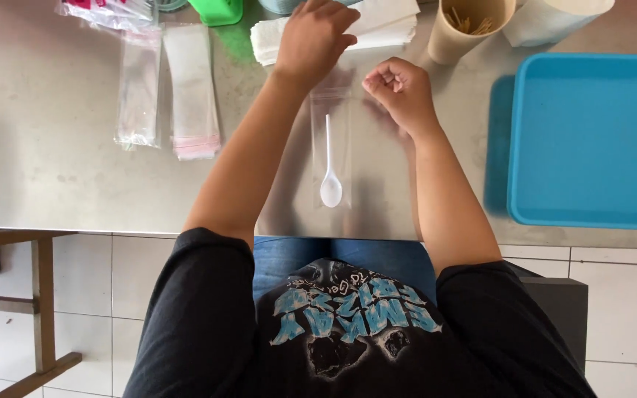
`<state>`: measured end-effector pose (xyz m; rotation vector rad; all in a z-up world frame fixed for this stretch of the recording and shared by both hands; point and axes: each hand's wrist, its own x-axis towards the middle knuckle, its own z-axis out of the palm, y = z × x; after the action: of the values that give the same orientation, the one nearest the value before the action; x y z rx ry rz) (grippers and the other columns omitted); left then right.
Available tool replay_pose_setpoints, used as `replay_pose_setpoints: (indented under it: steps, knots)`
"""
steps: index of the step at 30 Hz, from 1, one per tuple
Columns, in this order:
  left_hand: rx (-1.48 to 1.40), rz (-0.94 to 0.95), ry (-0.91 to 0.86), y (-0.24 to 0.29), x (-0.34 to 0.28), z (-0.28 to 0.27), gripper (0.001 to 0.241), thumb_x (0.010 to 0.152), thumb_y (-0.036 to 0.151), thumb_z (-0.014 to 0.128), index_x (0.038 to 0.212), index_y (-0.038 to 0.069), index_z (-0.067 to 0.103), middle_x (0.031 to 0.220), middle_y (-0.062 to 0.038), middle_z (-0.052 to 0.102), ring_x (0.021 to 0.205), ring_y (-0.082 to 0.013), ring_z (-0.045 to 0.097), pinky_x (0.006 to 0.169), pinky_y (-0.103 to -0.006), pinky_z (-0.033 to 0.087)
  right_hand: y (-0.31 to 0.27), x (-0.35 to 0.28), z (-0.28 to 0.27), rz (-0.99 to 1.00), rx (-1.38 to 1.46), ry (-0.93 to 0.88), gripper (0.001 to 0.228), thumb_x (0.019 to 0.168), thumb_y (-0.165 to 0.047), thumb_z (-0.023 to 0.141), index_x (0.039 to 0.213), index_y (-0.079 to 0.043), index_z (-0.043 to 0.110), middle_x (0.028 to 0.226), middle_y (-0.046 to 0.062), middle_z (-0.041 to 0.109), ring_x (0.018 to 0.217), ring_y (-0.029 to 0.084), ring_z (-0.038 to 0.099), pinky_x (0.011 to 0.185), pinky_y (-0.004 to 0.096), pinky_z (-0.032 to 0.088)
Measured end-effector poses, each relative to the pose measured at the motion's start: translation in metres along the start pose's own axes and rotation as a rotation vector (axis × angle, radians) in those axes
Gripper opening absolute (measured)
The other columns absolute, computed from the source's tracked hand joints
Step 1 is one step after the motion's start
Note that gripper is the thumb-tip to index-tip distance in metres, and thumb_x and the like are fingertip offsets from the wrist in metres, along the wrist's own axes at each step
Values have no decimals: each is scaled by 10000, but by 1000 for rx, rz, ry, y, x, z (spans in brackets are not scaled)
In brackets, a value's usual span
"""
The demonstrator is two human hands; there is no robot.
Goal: The person assembles disposable cutlery sets by placing a plastic spoon, a folded paper napkin, and a wooden toothpick into a clear plastic sleeve. They repeat this process for multiple sets on a stainless steel countertop.
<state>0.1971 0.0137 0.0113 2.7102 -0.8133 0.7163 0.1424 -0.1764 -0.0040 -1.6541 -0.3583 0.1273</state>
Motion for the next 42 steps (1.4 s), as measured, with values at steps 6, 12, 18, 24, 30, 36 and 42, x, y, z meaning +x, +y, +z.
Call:
replay_pose_setpoints:
  steps: [6,12,18,24,30,36,42]
  knots:
    - [-3,9,-73,-9,6,14,92,730,124,691,726,129,599,624,16,564,625,-250,522,580,-352,402,1,1,0,36,15,0,59,812,-72,653,789,-84,600,729,10,599,688,79,561,602,186,436]
    - [-23,-33,-87,-14,7,22,171,641,43,610,685,146,481,585,17,459,551,-240,365,519,-336,320,1,2,0,40,35,-14,48,804,-55,642,797,-71,597,748,19,598,730,89,563,669,197,476]
    - [78,-29,-62,-8,13,13,334,451,-44,446,689,136,297,602,-35,206,568,-217,162,445,-359,132,4,3,-1,31,6,-10,56,805,-56,647,795,-77,596,760,15,606,739,87,567,670,196,468]
    - [-253,-79,57,-13,10,7,188,673,-118,369,700,52,294,616,-65,236,578,-209,161,502,-370,140,1,3,-3,41,91,2,81,828,-118,639,857,-75,577,738,3,535,662,92,540,554,211,468]
    - [-836,-269,-48,25,5,-67,152,844,-62,333,871,59,422,637,19,284,580,-103,253,530,-261,227,-5,3,-6,17,466,-46,514,758,-302,712,1068,-63,379,972,95,498,934,225,555,768,355,544]
    - [-883,-180,-168,44,-13,-91,312,876,-25,343,1037,68,594,917,-73,538,814,-174,494,718,-249,369,-9,-1,-8,19,675,-101,733,710,-329,755,1287,-85,374,1178,131,505,1012,266,571,783,375,539]
    - [-699,-423,-101,53,-58,-57,277,891,195,462,1150,97,458,1003,-58,549,736,-145,575,605,-274,435,-17,-4,-9,109,331,52,123,810,-35,669,929,-22,643,857,73,598,726,199,602,528,278,619]
